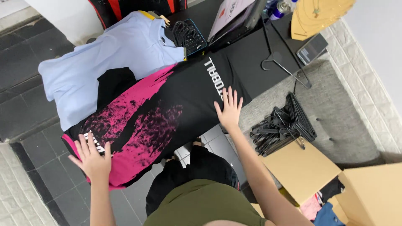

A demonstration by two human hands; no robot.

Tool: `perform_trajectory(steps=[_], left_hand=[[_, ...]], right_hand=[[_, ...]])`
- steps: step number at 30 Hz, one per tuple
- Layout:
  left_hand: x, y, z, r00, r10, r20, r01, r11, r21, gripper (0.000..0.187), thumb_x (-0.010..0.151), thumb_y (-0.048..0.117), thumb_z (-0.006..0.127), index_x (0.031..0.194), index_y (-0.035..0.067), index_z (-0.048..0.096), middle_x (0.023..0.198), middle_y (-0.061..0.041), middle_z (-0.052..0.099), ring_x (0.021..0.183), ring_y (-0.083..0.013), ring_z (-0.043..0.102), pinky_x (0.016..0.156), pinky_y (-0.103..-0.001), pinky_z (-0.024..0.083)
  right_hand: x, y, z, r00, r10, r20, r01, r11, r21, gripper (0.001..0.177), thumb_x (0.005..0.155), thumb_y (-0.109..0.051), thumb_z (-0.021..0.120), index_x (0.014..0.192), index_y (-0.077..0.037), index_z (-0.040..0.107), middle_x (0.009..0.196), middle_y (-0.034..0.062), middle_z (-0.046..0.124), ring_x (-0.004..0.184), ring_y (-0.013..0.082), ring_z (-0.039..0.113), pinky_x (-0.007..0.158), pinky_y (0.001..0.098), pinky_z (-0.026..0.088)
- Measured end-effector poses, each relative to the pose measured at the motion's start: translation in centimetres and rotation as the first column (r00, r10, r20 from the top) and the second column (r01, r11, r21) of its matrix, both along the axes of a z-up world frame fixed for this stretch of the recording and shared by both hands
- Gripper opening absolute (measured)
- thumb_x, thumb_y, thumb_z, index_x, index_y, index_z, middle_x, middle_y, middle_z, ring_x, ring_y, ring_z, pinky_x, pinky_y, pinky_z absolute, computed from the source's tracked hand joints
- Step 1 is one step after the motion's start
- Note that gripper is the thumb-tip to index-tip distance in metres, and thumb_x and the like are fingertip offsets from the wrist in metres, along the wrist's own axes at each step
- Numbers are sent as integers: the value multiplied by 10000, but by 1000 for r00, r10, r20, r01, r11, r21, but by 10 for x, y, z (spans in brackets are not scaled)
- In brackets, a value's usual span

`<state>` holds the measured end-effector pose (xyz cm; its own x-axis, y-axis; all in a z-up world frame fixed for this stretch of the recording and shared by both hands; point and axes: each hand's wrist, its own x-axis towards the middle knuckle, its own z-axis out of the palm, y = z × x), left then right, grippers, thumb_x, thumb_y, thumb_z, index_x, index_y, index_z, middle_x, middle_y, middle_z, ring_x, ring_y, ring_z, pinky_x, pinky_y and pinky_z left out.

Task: Folding shirts and jerseys and placing them into a cardboard box

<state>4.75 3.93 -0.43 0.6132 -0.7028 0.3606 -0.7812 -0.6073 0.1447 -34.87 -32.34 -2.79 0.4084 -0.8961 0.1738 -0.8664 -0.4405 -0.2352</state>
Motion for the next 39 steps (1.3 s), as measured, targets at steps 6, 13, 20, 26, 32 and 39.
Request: perform_trajectory(steps=[6, 13, 20, 26, 32, 39], left_hand=[[-36, -17, -6, 995, 89, 53, -92, 994, 56, 759, 1025, 526, 621, 1625, 70, 532, 1616, -279, 512, 1464, -493, 457, 1104, -717, 315], [-32, -62, -15, 980, 189, 56, -190, 982, 10, 733, 1057, 517, 615, 1635, 85, 487, 1627, -279, 452, 1491, -457, 397, 1140, -697, 226], [-35, -21, -1, 977, 179, -118, -197, 967, -161, 476, 1034, 129, 738, 1481, 24, 612, 1513, -252, 572, 1395, -469, 518, 1088, -718, 337], [-160, 23, 22, 816, 577, -48, -537, 723, -435, 262, 1055, 44, 769, 1148, -84, 560, 1096, -255, 537, 1043, -455, 508, 940, -550, 390], [-165, 99, -114, 738, 391, -551, -660, 590, -465, 239, 1225, 186, 676, 1264, 3, 527, 1098, -245, 615, 1053, -443, 659, 945, -550, 501], [-133, 151, -124, 755, 569, -327, -656, 657, -371, 260, 1271, 196, 619, 1071, 43, 685, 885, -182, 688, 836, -392, 718, 788, -446, 581]], right_hand=[[-7, -15, -1, 1000, -1, -23, 4, 993, 114, 840, 1020, -681, 521, 1672, -206, 287, 1736, 104, 221, 1572, 382, 227, 1255, 650, 144], [5, -94, -6, 991, 127, -32, -125, 990, 68, 770, 1044, -635, 504, 1681, -267, 278, 1747, 53, 214, 1590, 367, 184, 1236, 694, 125], [-24, -111, -2, 979, 178, 102, -170, 982, -80, 552, 1060, -380, 614, 1585, -265, 490, 1664, 24, 405, 1505, 283, 399, 1207, 611, 262], [-94, -67, 21, 911, 127, 393, -11, 959, -284, 125, 1067, -133, 659, 1154, -50, 623, 1083, 138, 623, 949, 310, 544, 833, 451, 445], [-122, -45, -15, 604, -377, 702, 9, 884, 467, 475, 997, -239, 817, 1238, -162, 415, 1276, 35, 476, 1262, 215, 540, 965, 358, 454], [-150, -64, -68, 447, -534, 717, -72, 778, 624, 499, 911, -212, 909, 1225, -207, 521, 979, -97, 531, 962, 53, 614, 897, 227, 500]])
